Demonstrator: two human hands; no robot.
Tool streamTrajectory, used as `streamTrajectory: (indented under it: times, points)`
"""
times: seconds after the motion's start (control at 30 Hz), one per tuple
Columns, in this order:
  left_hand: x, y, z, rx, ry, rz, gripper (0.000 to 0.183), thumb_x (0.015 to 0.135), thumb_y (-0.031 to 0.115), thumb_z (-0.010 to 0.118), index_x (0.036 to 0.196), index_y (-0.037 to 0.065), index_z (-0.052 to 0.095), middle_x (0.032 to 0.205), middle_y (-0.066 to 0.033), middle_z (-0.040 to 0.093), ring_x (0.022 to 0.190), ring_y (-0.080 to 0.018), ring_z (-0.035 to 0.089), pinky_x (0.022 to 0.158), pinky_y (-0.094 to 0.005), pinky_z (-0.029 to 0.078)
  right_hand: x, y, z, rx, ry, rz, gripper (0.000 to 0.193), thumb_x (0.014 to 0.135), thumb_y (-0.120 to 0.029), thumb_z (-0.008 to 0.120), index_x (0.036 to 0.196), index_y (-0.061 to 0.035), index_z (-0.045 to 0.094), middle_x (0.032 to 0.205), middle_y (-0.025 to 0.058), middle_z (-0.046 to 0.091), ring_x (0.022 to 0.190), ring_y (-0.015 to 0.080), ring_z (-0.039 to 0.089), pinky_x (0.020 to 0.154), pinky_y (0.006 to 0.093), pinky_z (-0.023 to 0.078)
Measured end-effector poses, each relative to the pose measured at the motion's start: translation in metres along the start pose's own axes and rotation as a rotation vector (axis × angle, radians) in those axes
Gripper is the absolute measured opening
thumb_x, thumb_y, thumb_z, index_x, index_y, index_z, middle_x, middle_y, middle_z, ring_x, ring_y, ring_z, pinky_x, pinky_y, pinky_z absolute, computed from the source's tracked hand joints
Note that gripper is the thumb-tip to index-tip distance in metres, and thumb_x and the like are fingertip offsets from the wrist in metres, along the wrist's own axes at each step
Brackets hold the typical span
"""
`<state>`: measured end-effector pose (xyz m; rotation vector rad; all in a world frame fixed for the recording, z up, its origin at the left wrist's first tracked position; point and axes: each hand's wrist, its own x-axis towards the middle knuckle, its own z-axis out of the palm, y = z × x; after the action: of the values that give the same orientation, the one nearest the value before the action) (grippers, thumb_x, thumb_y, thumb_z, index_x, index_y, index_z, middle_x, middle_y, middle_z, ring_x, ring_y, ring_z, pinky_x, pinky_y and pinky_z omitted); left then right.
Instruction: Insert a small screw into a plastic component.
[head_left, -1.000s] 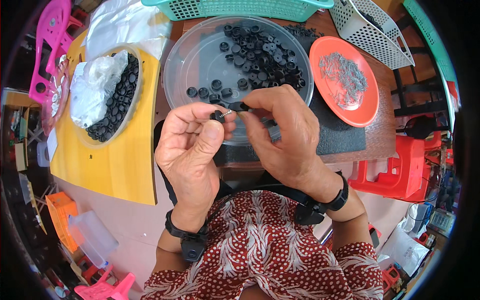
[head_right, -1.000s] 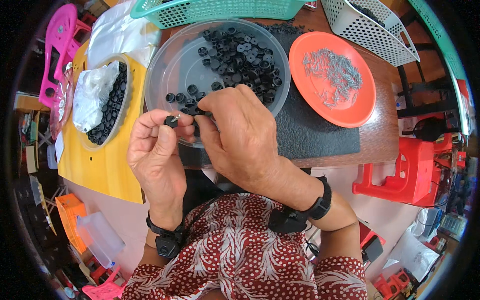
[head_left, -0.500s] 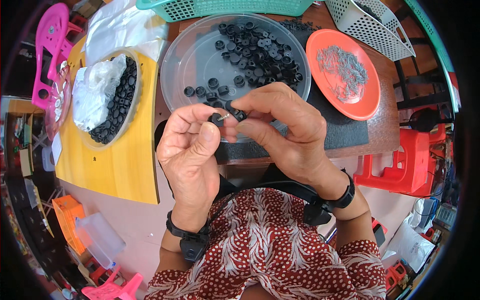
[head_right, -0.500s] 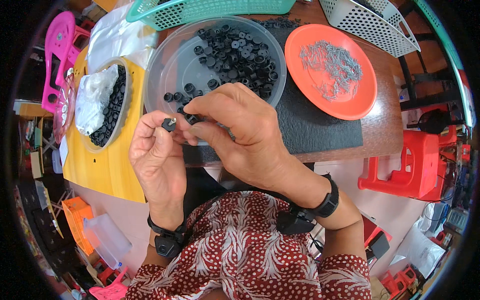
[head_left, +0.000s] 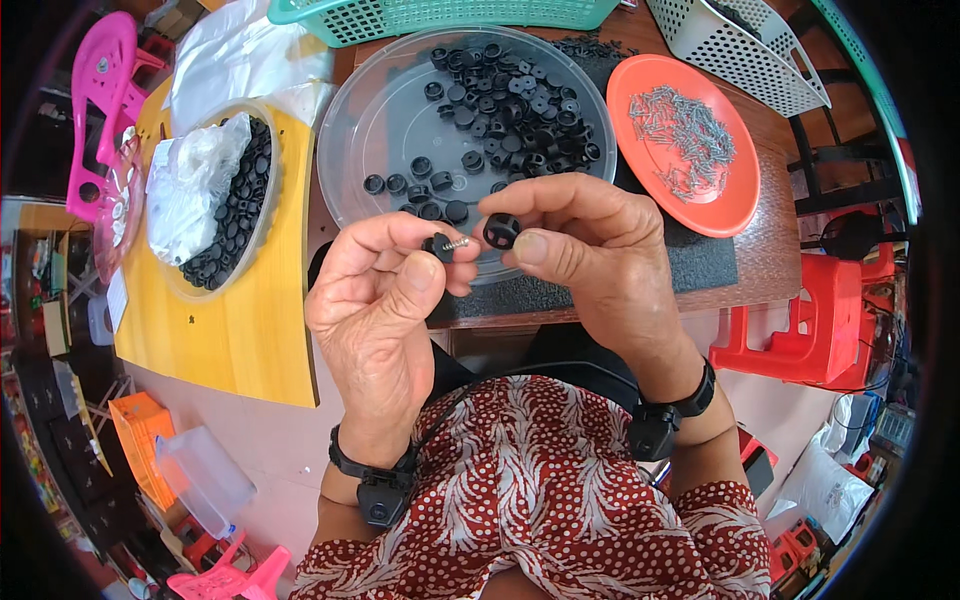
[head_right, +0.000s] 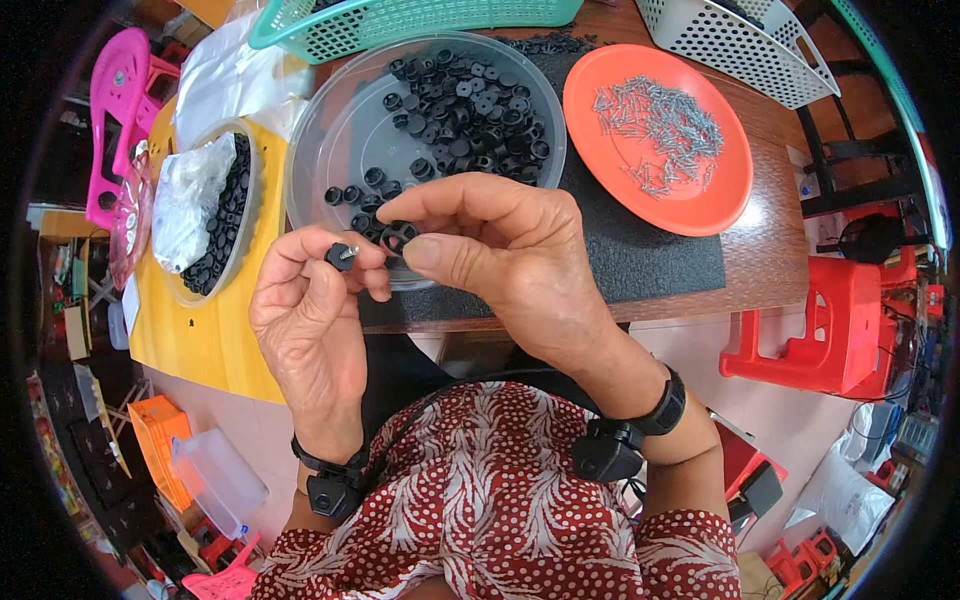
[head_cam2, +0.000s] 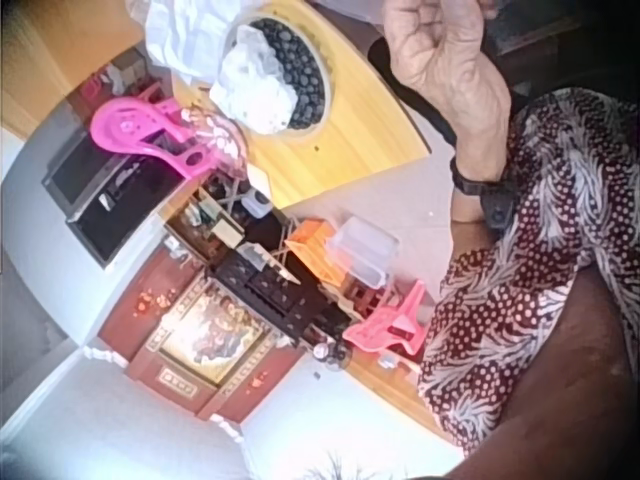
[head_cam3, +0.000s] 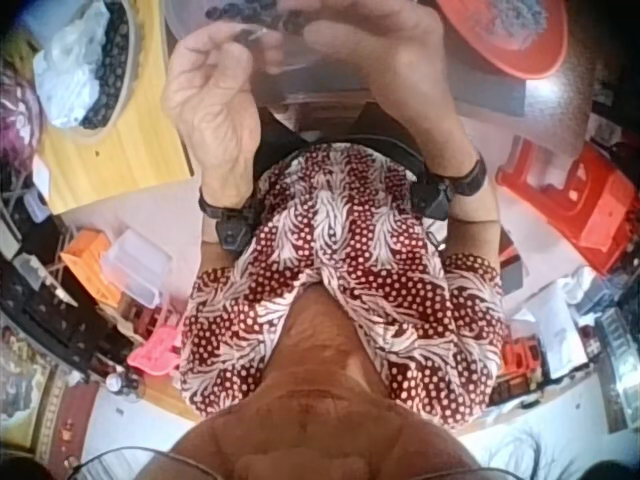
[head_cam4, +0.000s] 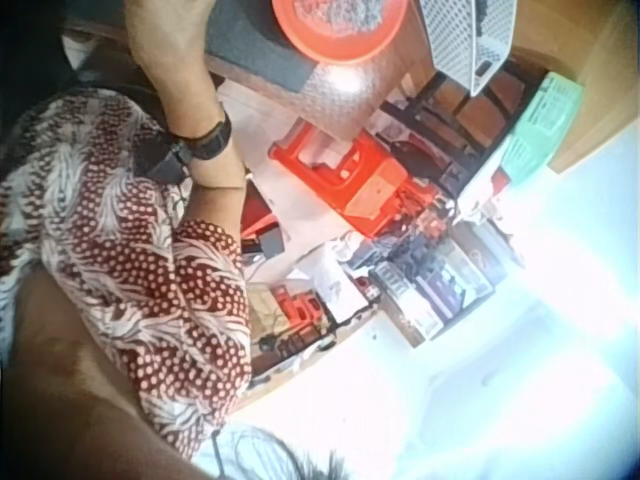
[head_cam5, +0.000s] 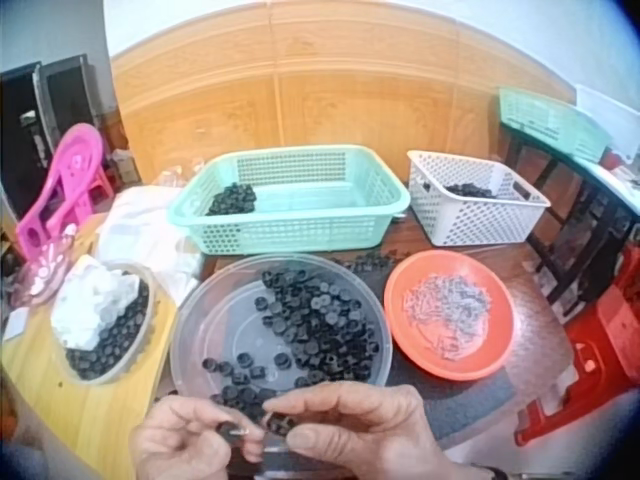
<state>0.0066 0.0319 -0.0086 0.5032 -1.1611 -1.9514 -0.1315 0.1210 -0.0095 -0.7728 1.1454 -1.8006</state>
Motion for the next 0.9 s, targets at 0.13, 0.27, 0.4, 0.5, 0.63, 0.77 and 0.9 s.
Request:
streamTrajectory:
  times: [0.13, 0.27, 0.4, 0.5, 0.63, 0.77, 0.9]
  points:
    - [-0.004, 0.007, 0.004, 0.110, 0.060, 0.025, 0.025, 0.078, 0.008, 0.069, 0.096, -0.003, 0.057, 0.089, -0.0106, 0.063, 0.076, -0.0135, 0.060, 0.068, -0.0237, 0.048, 0.001, -0.002, 0.001, 0.200, -0.027, 0.155, 0.022, 0.080, 0.003, 0.062, 0.102, 0.0028, 0.063, 0.091, 0.0080, 0.065, 0.081, 0.0106, 0.059, 0.072, 0.0228, 0.049]
    - [-0.006, 0.009, 0.007, 0.271, 0.059, 0.125, 0.023, 0.078, 0.005, 0.068, 0.097, -0.003, 0.058, 0.086, -0.0068, 0.061, 0.072, -0.0104, 0.055, 0.066, -0.0215, 0.045, 0.003, 0.001, -0.001, 0.297, -0.029, 0.219, 0.024, 0.078, 0.001, 0.064, 0.102, 0.0026, 0.062, 0.090, 0.0088, 0.065, 0.079, 0.0109, 0.060, 0.069, 0.0213, 0.048]
    - [-0.006, 0.010, 0.014, 0.312, 0.095, 0.142, 0.022, 0.076, -0.002, 0.069, 0.096, -0.004, 0.060, 0.085, -0.0030, 0.059, 0.073, -0.0062, 0.052, 0.065, -0.0179, 0.043, 0.004, 0.002, 0.002, 0.366, -0.025, 0.269, 0.027, 0.077, 0.000, 0.066, 0.103, 0.0027, 0.061, 0.090, 0.0086, 0.065, 0.078, 0.0111, 0.060, 0.066, 0.0204, 0.047]
    - [-0.006, 0.010, 0.012, 0.393, 0.067, 0.176, 0.020, 0.076, -0.002, 0.068, 0.095, -0.004, 0.060, 0.084, -0.0029, 0.059, 0.072, -0.0063, 0.051, 0.064, -0.0182, 0.043, 0.004, 0.004, 0.003, 0.326, -0.008, 0.245, 0.028, 0.077, -0.003, 0.067, 0.104, 0.0022, 0.061, 0.090, 0.0090, 0.065, 0.077, 0.0113, 0.060, 0.066, 0.0213, 0.046]
    - [-0.005, 0.008, 0.012, 0.412, 0.071, 0.197, 0.020, 0.077, -0.002, 0.068, 0.095, -0.004, 0.060, 0.083, -0.0026, 0.059, 0.071, -0.0060, 0.051, 0.062, -0.0176, 0.043, 0.003, 0.001, 0.003, 0.329, -0.004, 0.246, 0.027, 0.076, 0.001, 0.066, 0.103, 0.0022, 0.062, 0.090, 0.0081, 0.065, 0.078, 0.0118, 0.061, 0.067, 0.0206, 0.047]
    - [-0.005, 0.009, 0.013, 0.435, 0.073, 0.149, 0.020, 0.077, -0.001, 0.069, 0.095, -0.003, 0.060, 0.082, -0.0022, 0.059, 0.069, -0.0050, 0.050, 0.059, -0.0161, 0.042, 0.004, 0.004, 0.002, 0.325, -0.003, 0.239, 0.026, 0.077, 0.001, 0.066, 0.102, 0.0018, 0.062, 0.089, 0.0072, 0.065, 0.077, 0.0117, 0.061, 0.067, 0.0209, 0.047]
    - [-0.004, 0.009, 0.015, 0.470, 0.083, 0.166, 0.018, 0.076, -0.002, 0.069, 0.093, -0.003, 0.061, 0.081, -0.0010, 0.058, 0.068, -0.0039, 0.050, 0.058, -0.0156, 0.040, 0.004, 0.005, 0.003, 0.286, 0.001, 0.233, 0.025, 0.077, 0.002, 0.065, 0.102, 0.0016, 0.062, 0.088, 0.0063, 0.064, 0.076, 0.0109, 0.061, 0.066, 0.0209, 0.047]
